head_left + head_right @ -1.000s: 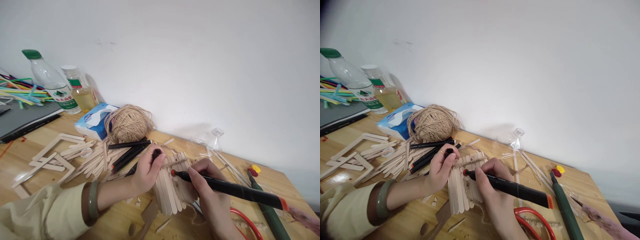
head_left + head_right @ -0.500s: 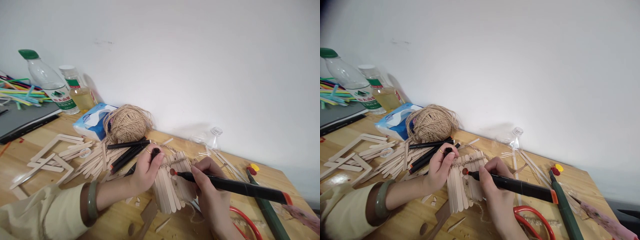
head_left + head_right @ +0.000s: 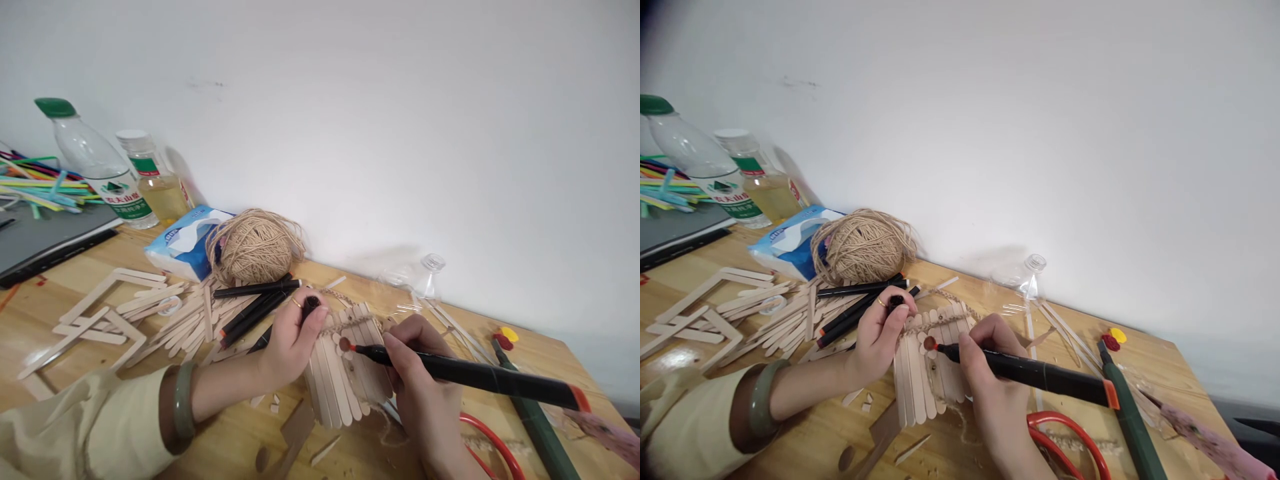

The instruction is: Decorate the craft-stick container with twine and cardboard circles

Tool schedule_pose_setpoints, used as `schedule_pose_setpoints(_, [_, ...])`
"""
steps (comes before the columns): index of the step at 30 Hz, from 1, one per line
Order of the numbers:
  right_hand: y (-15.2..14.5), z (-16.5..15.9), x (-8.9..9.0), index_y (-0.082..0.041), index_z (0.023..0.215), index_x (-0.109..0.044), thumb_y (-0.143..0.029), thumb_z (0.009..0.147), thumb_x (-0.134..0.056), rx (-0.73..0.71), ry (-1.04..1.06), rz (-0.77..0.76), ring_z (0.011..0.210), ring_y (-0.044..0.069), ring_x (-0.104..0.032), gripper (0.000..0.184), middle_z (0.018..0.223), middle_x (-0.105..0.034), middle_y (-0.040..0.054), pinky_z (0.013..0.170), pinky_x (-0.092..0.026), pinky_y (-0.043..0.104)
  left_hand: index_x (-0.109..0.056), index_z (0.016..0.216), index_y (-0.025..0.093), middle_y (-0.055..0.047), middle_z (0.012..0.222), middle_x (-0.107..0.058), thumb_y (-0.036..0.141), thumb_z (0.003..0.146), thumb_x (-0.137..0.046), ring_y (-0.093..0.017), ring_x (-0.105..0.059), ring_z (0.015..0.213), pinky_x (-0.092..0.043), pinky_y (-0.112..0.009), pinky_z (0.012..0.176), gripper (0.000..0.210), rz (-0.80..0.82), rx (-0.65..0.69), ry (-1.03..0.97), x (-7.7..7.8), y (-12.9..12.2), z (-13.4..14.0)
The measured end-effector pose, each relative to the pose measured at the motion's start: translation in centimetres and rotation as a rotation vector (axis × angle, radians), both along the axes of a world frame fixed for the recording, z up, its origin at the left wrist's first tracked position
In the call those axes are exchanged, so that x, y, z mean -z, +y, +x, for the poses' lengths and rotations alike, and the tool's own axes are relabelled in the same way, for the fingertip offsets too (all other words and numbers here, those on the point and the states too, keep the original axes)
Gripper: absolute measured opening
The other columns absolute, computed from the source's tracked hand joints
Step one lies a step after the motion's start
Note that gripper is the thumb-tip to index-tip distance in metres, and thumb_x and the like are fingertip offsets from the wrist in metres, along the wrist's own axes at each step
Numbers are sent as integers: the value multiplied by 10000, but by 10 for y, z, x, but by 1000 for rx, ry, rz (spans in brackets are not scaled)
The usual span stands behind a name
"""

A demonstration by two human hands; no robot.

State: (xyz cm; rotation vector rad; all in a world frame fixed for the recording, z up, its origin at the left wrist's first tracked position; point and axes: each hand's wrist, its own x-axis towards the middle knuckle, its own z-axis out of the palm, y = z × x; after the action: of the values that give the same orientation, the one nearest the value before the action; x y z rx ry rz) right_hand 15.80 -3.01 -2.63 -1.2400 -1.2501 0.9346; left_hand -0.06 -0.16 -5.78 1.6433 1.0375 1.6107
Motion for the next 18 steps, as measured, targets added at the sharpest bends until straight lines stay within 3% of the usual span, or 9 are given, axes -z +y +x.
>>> schedule_pose_setpoints(7, [-1, 0, -3, -215, 580, -469, -348, 810, -594, -46, -102, 31, 453, 102, -314, 293, 521, -404, -60, 401, -234, 233, -477, 791, 199, 41, 593, -444, 297, 911, -396, -118, -426, 530, -371, -234, 544, 176, 6, -1, 4, 0, -1, 0])
schedule_pose_setpoints(18, [1, -3, -5, -217, 590, -472, -346, 818, -590, -5, -139, 60, 471, 104, -349, 287, 514, -413, -67, 425, -267, 223, -487, 815, 199, 44, 591, -452, 298, 910, -405, -115, -426, 521, -366, -230, 532, 161, 17, 5, -11, 1, 0, 1])
